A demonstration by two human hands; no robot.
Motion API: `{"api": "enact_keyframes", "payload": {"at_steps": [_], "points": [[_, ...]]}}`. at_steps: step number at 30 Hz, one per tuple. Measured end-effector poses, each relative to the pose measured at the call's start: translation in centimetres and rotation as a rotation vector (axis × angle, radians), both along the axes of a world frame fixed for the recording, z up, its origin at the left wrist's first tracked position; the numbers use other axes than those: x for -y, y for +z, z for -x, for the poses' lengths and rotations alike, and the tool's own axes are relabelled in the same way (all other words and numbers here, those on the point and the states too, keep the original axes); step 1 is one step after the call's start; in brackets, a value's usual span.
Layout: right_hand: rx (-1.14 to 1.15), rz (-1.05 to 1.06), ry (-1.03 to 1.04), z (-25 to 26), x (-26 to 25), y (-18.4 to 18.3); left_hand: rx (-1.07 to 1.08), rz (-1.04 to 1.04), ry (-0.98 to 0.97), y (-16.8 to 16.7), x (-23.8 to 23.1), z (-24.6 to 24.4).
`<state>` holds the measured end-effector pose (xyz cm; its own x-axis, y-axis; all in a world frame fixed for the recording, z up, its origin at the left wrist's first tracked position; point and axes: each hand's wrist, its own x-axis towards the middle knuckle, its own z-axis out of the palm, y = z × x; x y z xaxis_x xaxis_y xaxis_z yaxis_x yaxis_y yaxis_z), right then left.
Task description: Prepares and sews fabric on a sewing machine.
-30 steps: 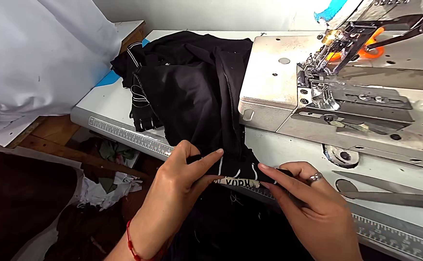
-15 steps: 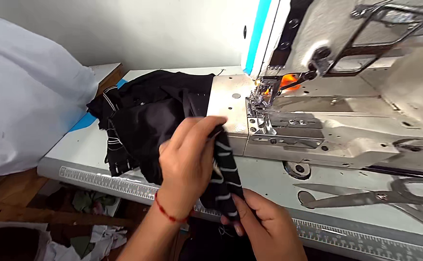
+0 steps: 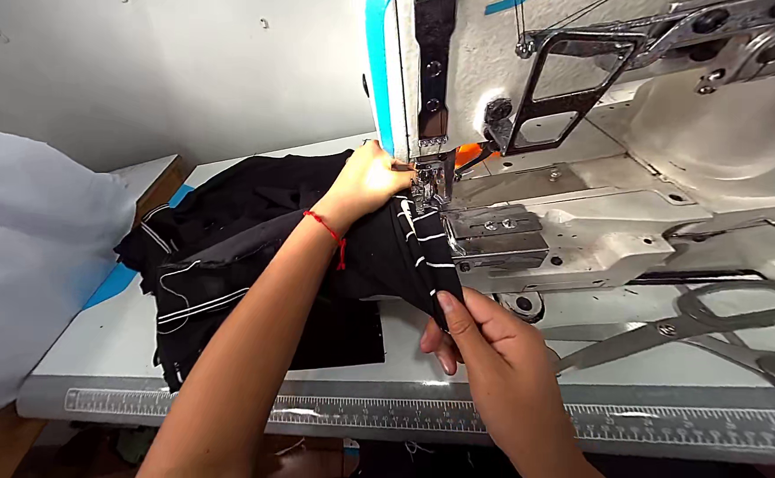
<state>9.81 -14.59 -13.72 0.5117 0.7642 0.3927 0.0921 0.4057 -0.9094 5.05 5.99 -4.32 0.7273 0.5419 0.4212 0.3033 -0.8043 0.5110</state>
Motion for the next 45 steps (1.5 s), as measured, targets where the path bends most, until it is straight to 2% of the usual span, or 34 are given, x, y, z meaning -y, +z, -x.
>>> {"api": "enact_keyframes", "payload": {"at_steps": [2,12,15,17,18,20,22,24,26,27,32,36,39,41,43,45], "points": [[-0.013,-0.002,-0.032,0.2,-0.4,-0.1,-0.003,0.063,0.030,0.3,0.0,-0.5],[-0.034,0.114,-0.059,-0.6,-1.4,0.7,-0.010,0.099,0.071,0.6,-0.6,-1.1],[-0.035,0.165,-0.023,-1.2,-1.1,1.0,0.077,-0.130,0.000,0.0,-0.6,0.2],[-0.040,0.189,0.070,-2.0,-0.4,1.4,0.142,-0.369,0.043,-0.1,2.8,3.3],[-0.062,0.189,0.127,-2.3,0.0,1.7,0.220,-0.459,0.031,-1.0,5.4,5.2],[-0.093,0.178,0.211,-2.6,0.6,2.6,0.345,-0.592,-0.103,-5.5,10.4,7.7],[-0.110,0.148,0.226,-2.5,0.6,3.4,0.358,-0.603,-0.226,-9.2,13.0,7.1],[-0.122,0.116,0.203,-2.2,0.2,4.1,0.368,-0.577,0.019,-10.8,13.3,5.7],[-0.134,0.091,0.183,-1.8,-0.3,4.7,0.384,-0.549,0.278,-9.9,12.5,4.1],[-0.139,0.086,0.173,-1.7,-0.5,4.9,0.396,-0.541,0.334,-9.3,12.3,3.4],[-0.135,0.084,0.129,-2.1,-0.4,5.3,0.397,-0.492,0.381,-8.1,12.3,1.1],[-0.129,0.093,0.128,-2.5,0.1,4.9,0.418,-0.556,0.316,-8.7,12.3,1.1],[-0.113,0.132,0.207,-2.3,0.5,3.6,0.388,-0.687,0.300,-9.7,11.0,3.9],[-0.121,0.179,0.239,-2.4,0.5,2.8,0.374,-0.698,0.241,-9.6,11.0,6.3],[-0.119,0.211,0.258,-3.2,0.3,2.3,0.330,-0.737,0.090,-7.5,11.8,8.3],[-0.091,0.240,0.290,-3.9,0.1,2.1,0.212,-0.794,-0.031,-3.9,11.8,9.3]]}}
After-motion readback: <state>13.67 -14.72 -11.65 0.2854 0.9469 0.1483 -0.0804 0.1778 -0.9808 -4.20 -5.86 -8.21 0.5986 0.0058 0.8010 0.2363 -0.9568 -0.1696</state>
